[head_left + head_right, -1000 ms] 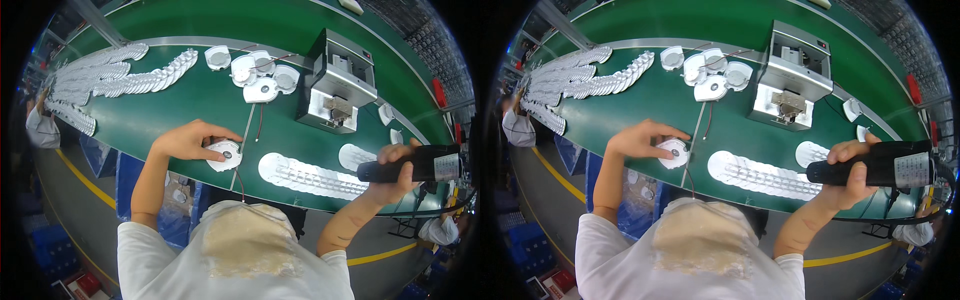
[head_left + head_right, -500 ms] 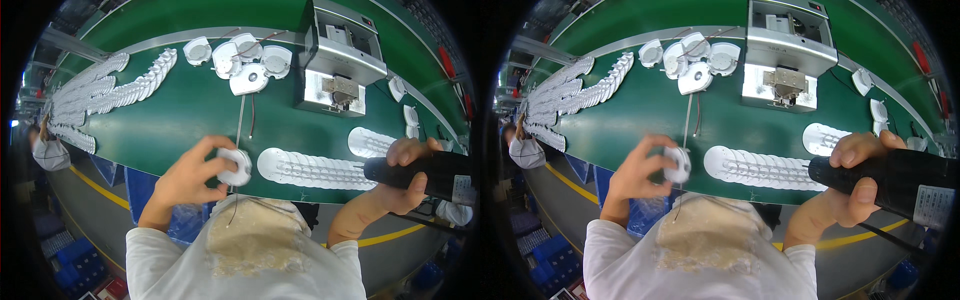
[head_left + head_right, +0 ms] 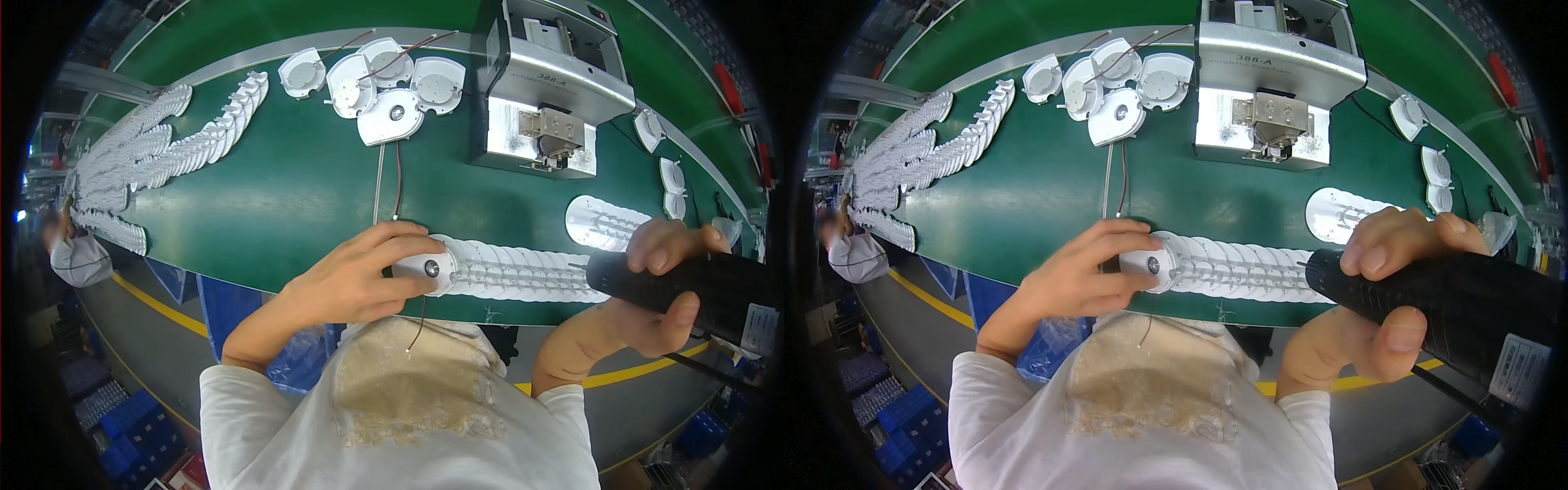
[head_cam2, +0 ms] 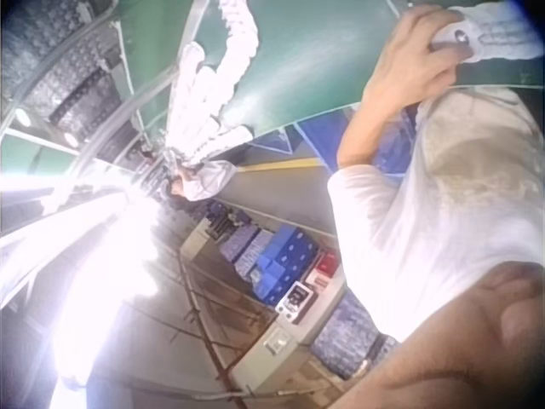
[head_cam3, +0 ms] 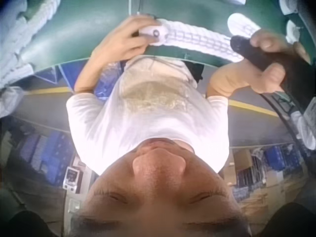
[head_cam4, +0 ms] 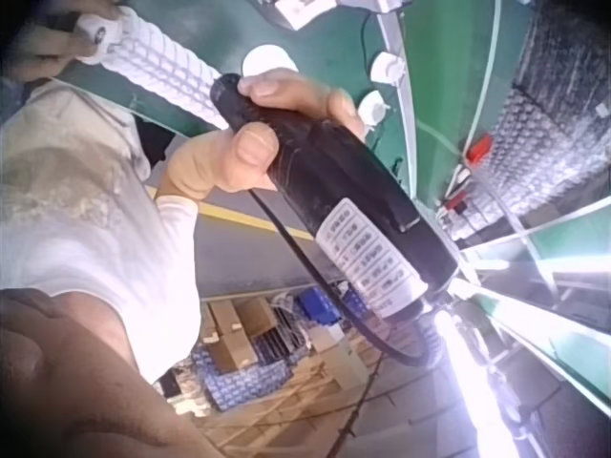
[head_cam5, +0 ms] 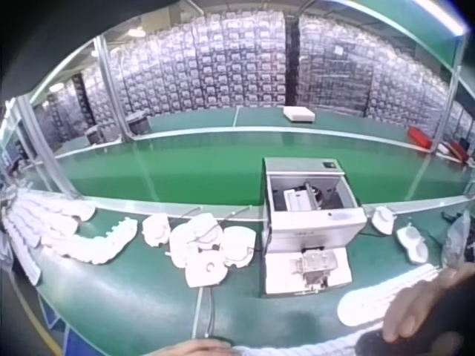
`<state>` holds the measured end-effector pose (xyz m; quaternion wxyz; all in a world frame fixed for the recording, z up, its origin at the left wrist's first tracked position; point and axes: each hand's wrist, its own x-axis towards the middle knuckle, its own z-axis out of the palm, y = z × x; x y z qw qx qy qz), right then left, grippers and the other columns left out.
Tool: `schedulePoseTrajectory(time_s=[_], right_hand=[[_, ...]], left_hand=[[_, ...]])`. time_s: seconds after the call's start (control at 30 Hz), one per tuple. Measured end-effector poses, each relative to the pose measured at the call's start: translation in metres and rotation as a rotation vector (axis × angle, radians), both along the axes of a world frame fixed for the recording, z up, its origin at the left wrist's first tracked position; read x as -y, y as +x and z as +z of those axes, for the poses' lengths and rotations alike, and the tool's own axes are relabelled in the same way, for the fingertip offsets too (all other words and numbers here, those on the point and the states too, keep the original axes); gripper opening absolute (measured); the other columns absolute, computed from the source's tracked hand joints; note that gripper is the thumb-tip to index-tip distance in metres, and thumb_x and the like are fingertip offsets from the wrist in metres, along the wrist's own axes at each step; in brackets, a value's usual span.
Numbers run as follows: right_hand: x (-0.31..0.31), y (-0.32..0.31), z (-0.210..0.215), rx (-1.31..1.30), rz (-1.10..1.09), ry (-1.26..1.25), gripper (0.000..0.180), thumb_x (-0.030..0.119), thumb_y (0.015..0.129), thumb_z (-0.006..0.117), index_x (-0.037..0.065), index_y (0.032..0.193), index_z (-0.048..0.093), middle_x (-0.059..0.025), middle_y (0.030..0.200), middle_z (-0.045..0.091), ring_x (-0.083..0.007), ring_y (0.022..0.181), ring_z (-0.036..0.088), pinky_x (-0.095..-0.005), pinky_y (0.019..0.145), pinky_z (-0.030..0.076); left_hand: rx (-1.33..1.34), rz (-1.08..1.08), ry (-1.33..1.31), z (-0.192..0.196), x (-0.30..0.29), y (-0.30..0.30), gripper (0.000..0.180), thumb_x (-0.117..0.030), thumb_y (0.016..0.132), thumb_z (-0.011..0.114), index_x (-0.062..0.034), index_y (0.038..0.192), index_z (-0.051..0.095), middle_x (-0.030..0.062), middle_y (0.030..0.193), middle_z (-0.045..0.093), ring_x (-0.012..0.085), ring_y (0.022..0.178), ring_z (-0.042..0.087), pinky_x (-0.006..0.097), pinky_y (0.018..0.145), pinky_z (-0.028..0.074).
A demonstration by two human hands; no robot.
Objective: Assembling LED lighting components by screwing together plastic housings using an electric screwdriver.
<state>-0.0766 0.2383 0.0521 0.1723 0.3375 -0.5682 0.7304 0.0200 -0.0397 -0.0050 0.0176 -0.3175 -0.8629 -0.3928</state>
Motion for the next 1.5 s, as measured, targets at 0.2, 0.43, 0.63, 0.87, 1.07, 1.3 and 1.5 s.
schedulePoseTrajectory(time_s=[0.2,0.43,0.63,0.87,1.07,1.3,1.5], right_hand=[[0.002,-0.001,-0.001,-0.026,-0.044,0.014,0.062,0.036,0.085,0.061,-0.003,0.129,0.041,-0.0092,0.077,0.056,-0.0172,0.058,0.050,-0.0289,0.051,0.042],[-0.002,-0.001,-0.001,-0.060,-0.068,0.042,0.083,0.060,0.086,0.053,-0.005,0.134,0.031,-0.0105,0.079,0.055,-0.0180,0.059,0.051,-0.0293,0.052,0.042],[0.001,-0.003,0.002,-0.041,-0.086,0.022,0.091,0.065,0.086,0.047,-0.005,0.138,0.021,-0.0123,0.080,0.053,-0.0183,0.059,0.052,-0.0299,0.053,0.042],[-0.001,-0.005,0.001,-0.066,-0.051,0.031,0.089,0.064,0.086,0.047,-0.004,0.138,0.022,-0.0116,0.079,0.053,-0.0181,0.061,0.052,-0.0300,0.053,0.042],[-0.001,-0.008,0.005,-0.063,-0.019,0.040,0.086,0.058,0.087,0.050,-0.002,0.141,0.020,-0.0100,0.079,0.052,-0.0172,0.060,0.050,-0.0306,0.054,0.039],[-0.004,-0.031,0.030,0.249,0.534,-0.092,0.072,0.018,0.076,0.063,0.005,0.138,0.030,-0.0044,0.082,0.041,-0.0132,0.072,0.042,-0.0275,0.064,0.034],[0.017,-0.041,0.041,0.118,0.335,-0.015,0.055,0.012,0.081,0.052,0.004,0.133,0.038,-0.0051,0.083,0.044,-0.0138,0.062,0.044,-0.0308,0.060,0.037]], left_hand=[[0.004,-0.030,-0.052,0.005,0.002,-0.002,0.038,-0.003,0.061,0.070,-0.0110,0.098,0.071,0.0100,0.122,0.054,0.0332,0.110,0.052,0.039,0.088,0.049],[-0.003,-0.063,-0.104,0.012,0.001,-0.009,0.040,-0.005,0.058,0.071,-0.0125,0.097,0.073,0.0080,0.121,0.055,0.0304,0.108,0.053,0.037,0.086,0.050],[-0.094,-0.045,-0.016,-0.002,-0.002,-0.011,0.029,-0.012,0.067,0.074,-0.0108,0.096,0.070,0.0096,0.115,0.056,0.0295,0.107,0.056,0.038,0.084,0.051],[-0.037,-0.048,0.102,-0.018,0.002,-0.015,0.015,-0.014,0.076,0.071,-0.0083,0.089,0.067,0.0098,0.112,0.057,0.0306,0.101,0.060,0.038,0.082,0.051],[0.145,-0.035,0.168,-0.020,0.000,-0.018,0.032,-0.017,0.078,0.071,-0.0053,0.105,0.060,0.0131,0.113,0.057,0.0309,0.097,0.061,0.039,0.081,0.051],[0.268,0.076,0.093,-0.018,-0.011,-0.017,0.044,-0.022,0.074,0.077,-0.0094,0.111,0.057,0.0139,0.118,0.060,0.0309,0.104,0.060,0.038,0.087,0.049],[-0.186,-0.113,0.052,-0.019,-0.009,-0.024,0.018,-0.013,0.074,0.071,-0.0101,0.091,0.066,0.0119,0.110,0.058,0.0295,0.102,0.059,0.036,0.078,0.053]])
